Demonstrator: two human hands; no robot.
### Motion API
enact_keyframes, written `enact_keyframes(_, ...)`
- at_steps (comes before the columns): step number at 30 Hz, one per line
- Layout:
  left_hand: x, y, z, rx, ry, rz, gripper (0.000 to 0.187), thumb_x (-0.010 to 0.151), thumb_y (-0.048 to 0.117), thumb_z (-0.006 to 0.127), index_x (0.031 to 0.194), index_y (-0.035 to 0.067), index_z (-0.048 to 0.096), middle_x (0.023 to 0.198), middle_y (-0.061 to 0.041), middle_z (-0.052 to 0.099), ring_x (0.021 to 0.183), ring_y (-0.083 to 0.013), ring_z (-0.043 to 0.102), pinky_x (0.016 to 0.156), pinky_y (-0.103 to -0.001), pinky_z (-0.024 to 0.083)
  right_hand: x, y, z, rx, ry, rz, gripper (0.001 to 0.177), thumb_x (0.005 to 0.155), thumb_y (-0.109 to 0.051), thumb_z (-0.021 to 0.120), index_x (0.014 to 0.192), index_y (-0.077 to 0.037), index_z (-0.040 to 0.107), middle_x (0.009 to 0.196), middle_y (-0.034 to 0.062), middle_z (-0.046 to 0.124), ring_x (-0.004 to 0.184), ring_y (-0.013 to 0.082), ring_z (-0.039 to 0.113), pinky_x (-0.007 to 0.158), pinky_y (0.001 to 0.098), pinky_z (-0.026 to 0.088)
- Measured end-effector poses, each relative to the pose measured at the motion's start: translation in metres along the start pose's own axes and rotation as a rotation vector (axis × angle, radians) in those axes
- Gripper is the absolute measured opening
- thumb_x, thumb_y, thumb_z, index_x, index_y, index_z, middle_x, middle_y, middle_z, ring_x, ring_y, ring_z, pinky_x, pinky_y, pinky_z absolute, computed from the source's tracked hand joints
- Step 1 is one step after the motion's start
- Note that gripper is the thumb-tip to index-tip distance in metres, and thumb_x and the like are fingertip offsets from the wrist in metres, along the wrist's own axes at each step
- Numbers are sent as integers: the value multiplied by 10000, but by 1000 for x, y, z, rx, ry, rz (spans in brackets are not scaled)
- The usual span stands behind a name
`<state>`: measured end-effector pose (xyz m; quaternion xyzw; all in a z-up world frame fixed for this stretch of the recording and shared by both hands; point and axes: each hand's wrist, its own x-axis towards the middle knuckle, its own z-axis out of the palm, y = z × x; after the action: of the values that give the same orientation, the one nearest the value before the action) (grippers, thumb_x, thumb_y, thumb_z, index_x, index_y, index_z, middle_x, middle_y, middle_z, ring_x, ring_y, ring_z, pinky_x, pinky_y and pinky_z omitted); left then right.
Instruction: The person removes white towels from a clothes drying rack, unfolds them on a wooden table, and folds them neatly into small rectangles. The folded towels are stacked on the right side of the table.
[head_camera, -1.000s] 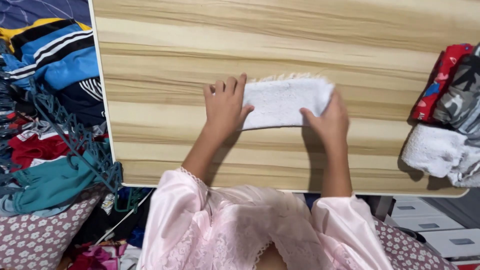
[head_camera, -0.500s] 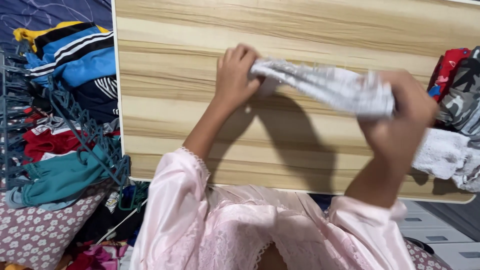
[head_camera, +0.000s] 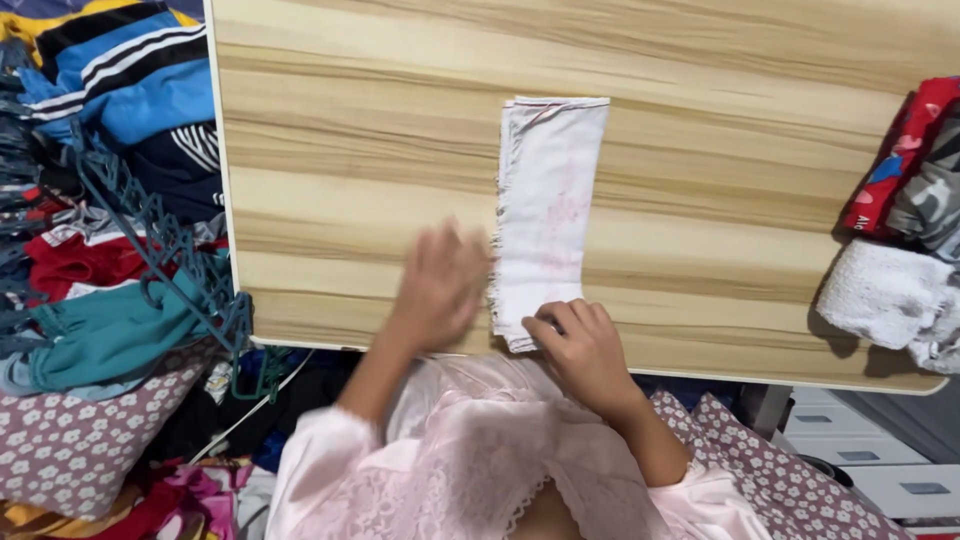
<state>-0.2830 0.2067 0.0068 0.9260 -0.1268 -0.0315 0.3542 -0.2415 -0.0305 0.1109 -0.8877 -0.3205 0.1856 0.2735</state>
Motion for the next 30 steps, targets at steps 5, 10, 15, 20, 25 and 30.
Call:
enact_keyframes(5, -19, 35, 22, -312, -87, 73, 696, 785, 270, 775, 1429, 155, 537, 1436, -105, 601, 1417, -351, 460, 1166, -632, 286, 2, 16, 3, 1, 20, -20, 401, 704, -152, 793, 1089, -91, 697, 1071, 52, 658, 971, 281, 603, 827, 444, 441)
enact_keyframes(10, 25, 21, 44, -441, -83, -428, 650, 845, 185, 731, 1473, 157, 566, 1217, -134, 658, 1172, -316, 569, 1099, -471, 464, 31, 53, -1, -131, 239, 26, 402, 798, -92, 832, 1172, -121, 689, 1104, 19, 658, 1020, 259, 600, 917, 472, 435)
enact_keyframes(15, 60, 12, 24, -135, 350, -227, 651, 943, 268, 757, 1477, 43, 459, 1439, -207, 525, 1337, -380, 461, 1135, -531, 346, 42, 65, 12, -106, 544, 100, 592, 867, -196, 890, 1344, -67, 564, 1365, 154, 554, 1218, 365, 544, 1045, 478, 421)
enact_keyframes(20, 38, 19, 0, 87, 76, 62, 582, 925, 278, 712, 1432, 61, 527, 1547, -169, 449, 1460, -373, 383, 1179, -559, 263, 17, 64, 29, -151, 384, 63, 624, 780, -193, 849, 1346, -113, 600, 1416, 186, 513, 1238, 388, 531, 1043, 494, 401)
enact_keyframes(25, 41, 10, 16, 234, 14, 190, 475, 985, 222, 648, 1424, 53, 584, 1524, -142, 547, 1445, -316, 495, 1208, -516, 313, 15, 79, 57, -266, 335, 32, 493, 827, -126, 774, 1310, -131, 672, 1384, 98, 595, 1276, 322, 543, 1071, 510, 399)
enact_keyframes(30, 47, 6, 11, 177, 65, 382, 415, 957, 166, 668, 1360, 79, 610, 1332, -96, 686, 1263, -280, 641, 1119, -494, 432, 3, 86, 47, -195, 387, 19, 434, 780, -95, 729, 1210, -115, 680, 1311, 77, 621, 1251, 334, 543, 1076, 524, 397)
